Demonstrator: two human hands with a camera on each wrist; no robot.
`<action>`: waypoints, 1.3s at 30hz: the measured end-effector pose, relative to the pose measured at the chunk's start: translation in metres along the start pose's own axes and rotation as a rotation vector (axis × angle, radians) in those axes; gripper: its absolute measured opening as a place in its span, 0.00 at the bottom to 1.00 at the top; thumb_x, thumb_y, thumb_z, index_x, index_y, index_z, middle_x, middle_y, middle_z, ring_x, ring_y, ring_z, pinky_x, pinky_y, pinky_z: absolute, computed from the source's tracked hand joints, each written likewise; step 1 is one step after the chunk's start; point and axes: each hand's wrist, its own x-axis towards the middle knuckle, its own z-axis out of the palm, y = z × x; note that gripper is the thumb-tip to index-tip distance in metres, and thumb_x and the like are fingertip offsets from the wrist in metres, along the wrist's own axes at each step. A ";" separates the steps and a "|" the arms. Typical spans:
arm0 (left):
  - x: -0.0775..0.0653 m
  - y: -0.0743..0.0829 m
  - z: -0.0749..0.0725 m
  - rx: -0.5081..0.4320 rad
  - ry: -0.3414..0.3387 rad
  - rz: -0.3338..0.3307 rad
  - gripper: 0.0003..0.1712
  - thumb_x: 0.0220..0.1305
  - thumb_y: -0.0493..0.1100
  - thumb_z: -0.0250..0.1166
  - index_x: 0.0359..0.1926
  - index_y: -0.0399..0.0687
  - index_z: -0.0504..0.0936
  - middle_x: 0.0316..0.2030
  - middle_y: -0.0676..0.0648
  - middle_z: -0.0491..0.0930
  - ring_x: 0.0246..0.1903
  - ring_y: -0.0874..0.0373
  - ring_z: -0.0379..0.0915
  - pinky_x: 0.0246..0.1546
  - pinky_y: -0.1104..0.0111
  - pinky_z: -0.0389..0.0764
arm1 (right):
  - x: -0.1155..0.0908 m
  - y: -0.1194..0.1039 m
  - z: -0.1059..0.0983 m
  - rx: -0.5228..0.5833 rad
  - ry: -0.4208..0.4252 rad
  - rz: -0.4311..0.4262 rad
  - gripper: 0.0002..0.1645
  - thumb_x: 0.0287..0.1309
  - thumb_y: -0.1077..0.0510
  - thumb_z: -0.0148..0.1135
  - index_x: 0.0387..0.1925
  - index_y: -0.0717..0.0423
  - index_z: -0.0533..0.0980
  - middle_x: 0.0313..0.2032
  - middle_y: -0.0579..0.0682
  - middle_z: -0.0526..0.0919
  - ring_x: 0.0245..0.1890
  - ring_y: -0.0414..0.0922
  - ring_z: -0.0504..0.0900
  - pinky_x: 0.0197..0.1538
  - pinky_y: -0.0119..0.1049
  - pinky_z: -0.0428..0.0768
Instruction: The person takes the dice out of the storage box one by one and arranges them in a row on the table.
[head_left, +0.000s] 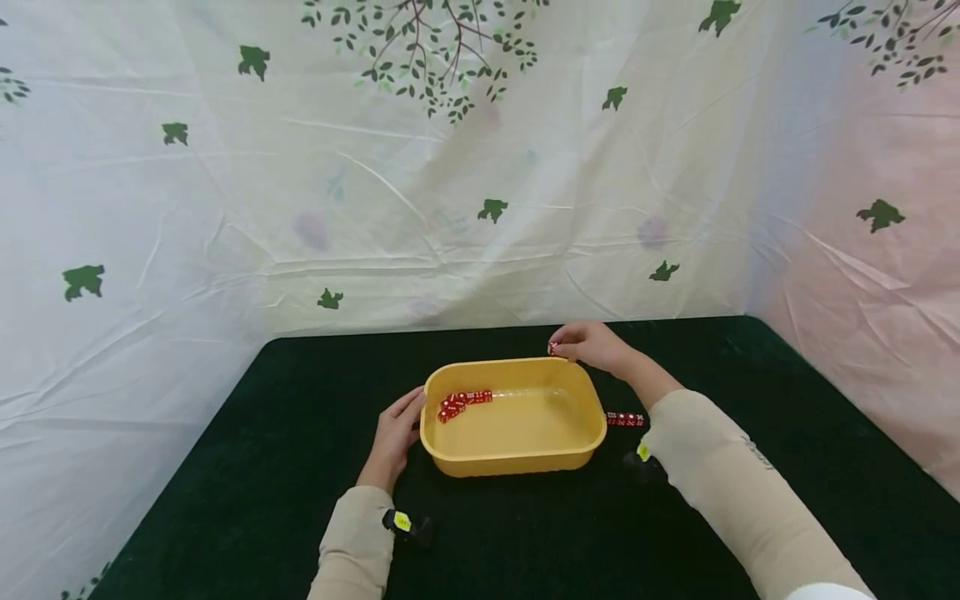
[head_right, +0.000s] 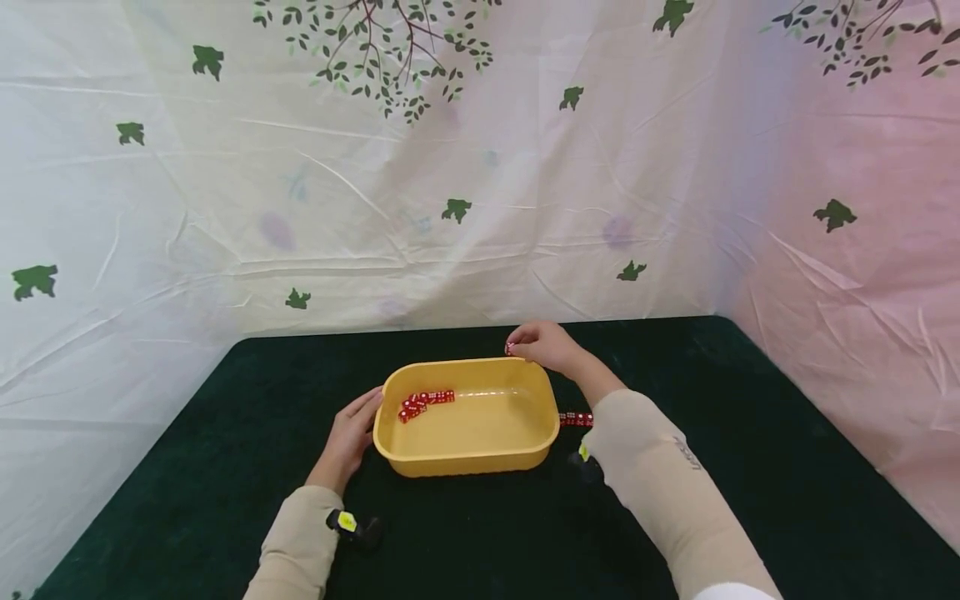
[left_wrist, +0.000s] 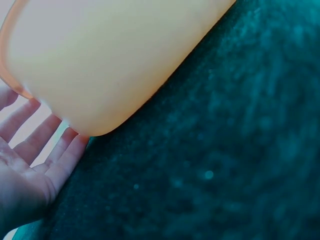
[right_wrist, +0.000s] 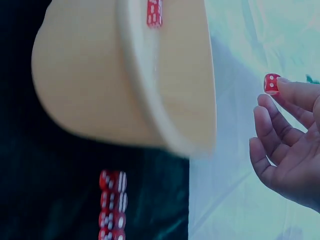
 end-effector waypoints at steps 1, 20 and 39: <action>0.000 -0.001 0.000 -0.002 0.001 0.000 0.29 0.55 0.57 0.55 0.55 0.49 0.69 0.54 0.46 0.65 0.49 0.52 0.64 0.46 0.59 0.69 | -0.002 0.004 -0.003 0.003 0.006 0.001 0.12 0.56 0.58 0.53 0.40 0.61 0.74 0.37 0.56 0.75 0.35 0.52 0.72 0.41 0.42 0.74; 0.000 0.002 0.001 -0.015 0.007 -0.021 0.29 0.54 0.58 0.56 0.54 0.49 0.69 0.54 0.46 0.65 0.49 0.52 0.64 0.45 0.60 0.70 | -0.049 0.071 -0.034 0.085 0.093 0.105 0.19 0.57 0.55 0.52 0.45 0.66 0.70 0.42 0.59 0.73 0.40 0.57 0.70 0.45 0.48 0.71; 0.000 0.000 0.002 -0.011 0.019 -0.024 0.30 0.53 0.59 0.56 0.54 0.51 0.69 0.54 0.48 0.65 0.49 0.53 0.64 0.46 0.60 0.69 | -0.086 0.117 -0.036 0.099 0.039 0.173 0.16 0.58 0.58 0.51 0.44 0.67 0.70 0.38 0.55 0.74 0.35 0.50 0.73 0.37 0.41 0.73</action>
